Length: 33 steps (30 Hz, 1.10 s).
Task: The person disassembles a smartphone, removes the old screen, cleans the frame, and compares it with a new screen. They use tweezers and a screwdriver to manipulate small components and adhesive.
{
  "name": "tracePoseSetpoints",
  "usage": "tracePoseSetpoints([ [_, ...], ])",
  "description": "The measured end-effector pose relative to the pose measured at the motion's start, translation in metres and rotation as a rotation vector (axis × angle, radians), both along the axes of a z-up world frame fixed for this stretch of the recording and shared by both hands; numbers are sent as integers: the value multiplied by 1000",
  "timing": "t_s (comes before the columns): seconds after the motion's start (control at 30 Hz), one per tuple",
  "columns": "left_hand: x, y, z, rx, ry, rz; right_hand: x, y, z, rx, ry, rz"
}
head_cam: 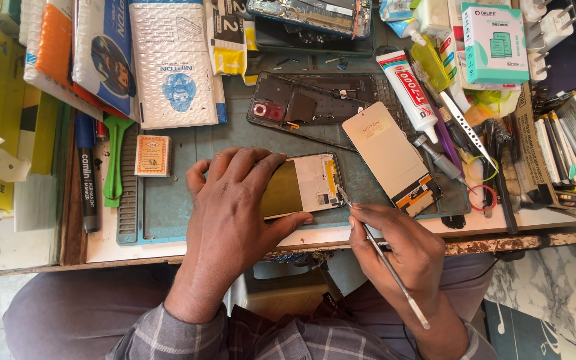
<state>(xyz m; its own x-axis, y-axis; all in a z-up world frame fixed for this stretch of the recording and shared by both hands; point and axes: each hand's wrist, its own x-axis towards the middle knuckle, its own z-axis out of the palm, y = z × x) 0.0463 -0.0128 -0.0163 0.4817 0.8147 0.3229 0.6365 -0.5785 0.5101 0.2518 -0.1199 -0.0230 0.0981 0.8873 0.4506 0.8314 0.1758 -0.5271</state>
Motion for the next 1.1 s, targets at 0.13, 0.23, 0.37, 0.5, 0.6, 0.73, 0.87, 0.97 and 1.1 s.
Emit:
tracePoseSetpoints([
  [0.13,-1,0,0,-1,-2,-2,0,-1,-3,10,-35,5],
  [0.23,0,0,0,-1,-5,-3,0,0,-8,57,-18,2],
  [0.37,0,1,1,-1,-6,-2,1,1,-9,51,21,-3],
  [0.5,0,1,1,-14,-10,-1,1,2,-6,30,3,-8],
  [0.6,0,1,1,-13,-7,-3,0,5,-5,31,-27,-2],
  [0.73,0,1,0,-10,-11,-4,0,7,-8,53,-62,-1],
  [0.87,-1,0,0,0,-19,-4,4,6,-12,59,-17,18],
  [0.97,-1,1,-1,4,-26,-3,8,7,-13,49,65,42],
  [1.1,-1,0,-1,-8,-21,-2,7,15,-5,30,-48,117],
])
